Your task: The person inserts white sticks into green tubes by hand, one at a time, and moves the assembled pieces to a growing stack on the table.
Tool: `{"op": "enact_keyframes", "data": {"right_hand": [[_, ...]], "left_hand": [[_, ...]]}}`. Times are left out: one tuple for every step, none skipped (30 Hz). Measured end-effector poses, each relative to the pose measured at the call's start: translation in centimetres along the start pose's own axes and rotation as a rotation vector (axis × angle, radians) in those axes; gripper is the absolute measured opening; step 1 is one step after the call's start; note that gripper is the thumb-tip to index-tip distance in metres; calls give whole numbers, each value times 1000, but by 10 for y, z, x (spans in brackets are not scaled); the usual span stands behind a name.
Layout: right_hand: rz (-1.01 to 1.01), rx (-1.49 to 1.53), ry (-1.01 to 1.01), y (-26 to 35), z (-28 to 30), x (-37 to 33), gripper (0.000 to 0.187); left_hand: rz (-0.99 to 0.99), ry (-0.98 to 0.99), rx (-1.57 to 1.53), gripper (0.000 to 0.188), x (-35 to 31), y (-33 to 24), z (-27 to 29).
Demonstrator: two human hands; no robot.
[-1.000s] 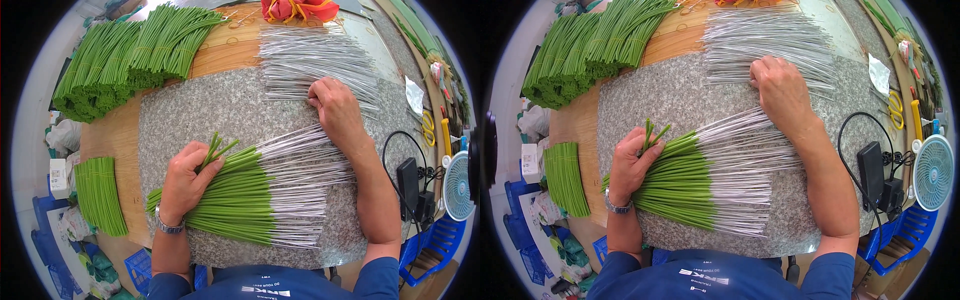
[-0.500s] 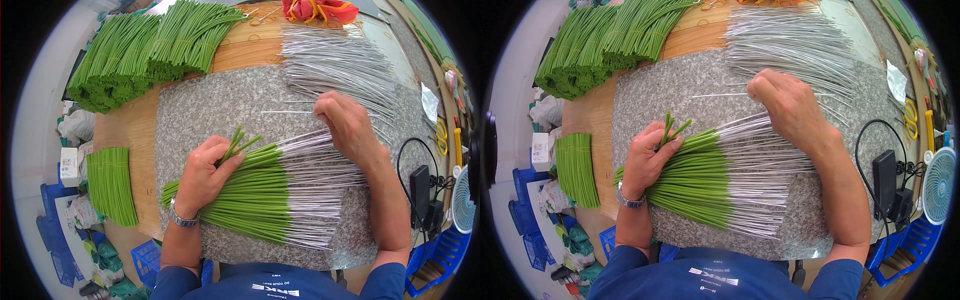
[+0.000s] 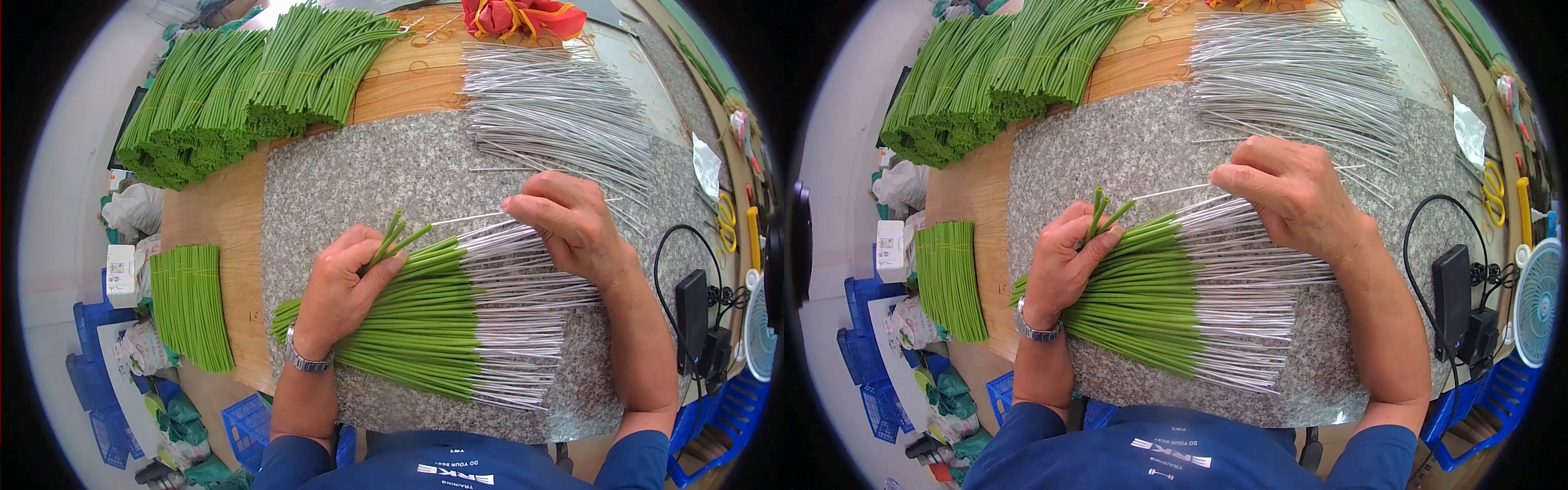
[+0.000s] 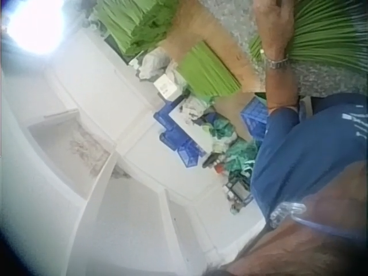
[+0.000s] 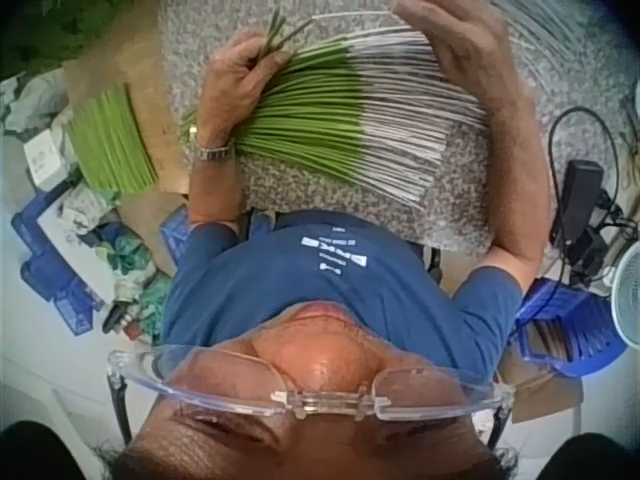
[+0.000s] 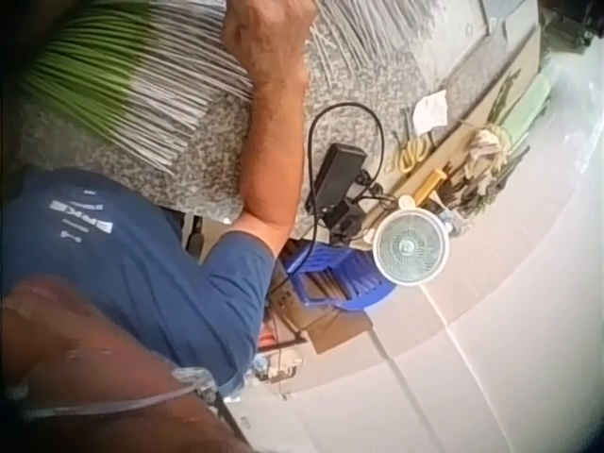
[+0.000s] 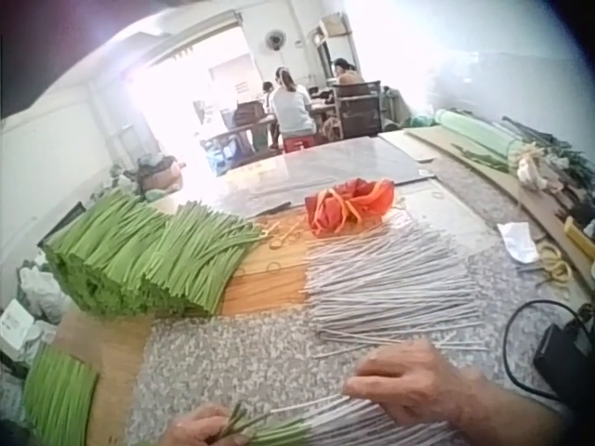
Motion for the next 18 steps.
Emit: {"op": "enact_keyframes", "data": {"right_hand": [[1, -1, -2, 0, 0, 0, 27], [-6, -5, 9, 1, -1, -1, 27], [-12, -9, 20, 1, -1, -1, 26], [-12, -10, 19, 1, 0, -1, 26], [-12, -9, 23, 2, 0, 0, 25], [-12, -8, 26, 2, -1, 0, 25], [-12, -8, 25, 2, -1, 0, 25], [-10, -21, 31, 1, 0, 0, 25], [-8, -34, 37, 0, 0, -1, 25], [-9, -35, 37, -1, 1, 0, 25], [-2, -61, 58, -1, 3, 0, 25], [6, -87, 80, -1, 4, 1, 25], [5, -88, 81, 0, 6, 2, 25], [37, -127, 103, 1, 8, 5, 24], [70, -167, 125, 3, 8, 7, 23], [71, -167, 126, 5, 9, 8, 23], [79, -206, 140, 7, 10, 9, 22], [88, -245, 154, 11, 10, 9, 21]], "left_hand": [[-2, 0, 2, 15, 0, -1, 1], [9, 8, 5, 15, 0, -1, 1], [20, 17, 8, 15, 0, -1, 1], [19, 17, 8, 15, 0, -1, 1], [18, 20, 10, 15, 0, 0, 1], [16, 23, 13, 15, 0, 0, 1], [16, 24, 13, 15, 0, 0, 1], [14, 21, 14, 15, 0, -1, 1], [11, 19, 15, 15, 0, -1, 1], [10, 20, 14, 15, 0, -1, 1], [25, 26, 11, 14, 0, -2, 1], [40, 31, 7, 14, 0, -2, 1], [39, 32, 5, 14, 0, -1, 1], [40, 34, 9, 14, 0, -1, 2], [40, 36, 12, 14, -1, -1, 2], [40, 35, 11, 14, 0, -1, 2], [22, 28, 13, 15, 0, -1, 1], [3, 21, 15, 15, 1, -1, -1]]}}
Point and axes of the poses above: each hand's wrist, its own x-axis towards the middle knuckle, its own z-axis out of the back of the hand, y = z × x, the point moved 1 cm from there along x, towards the middle knuckle, and after that the axes turned 6 degrees about -y, right-handed, at the moved point
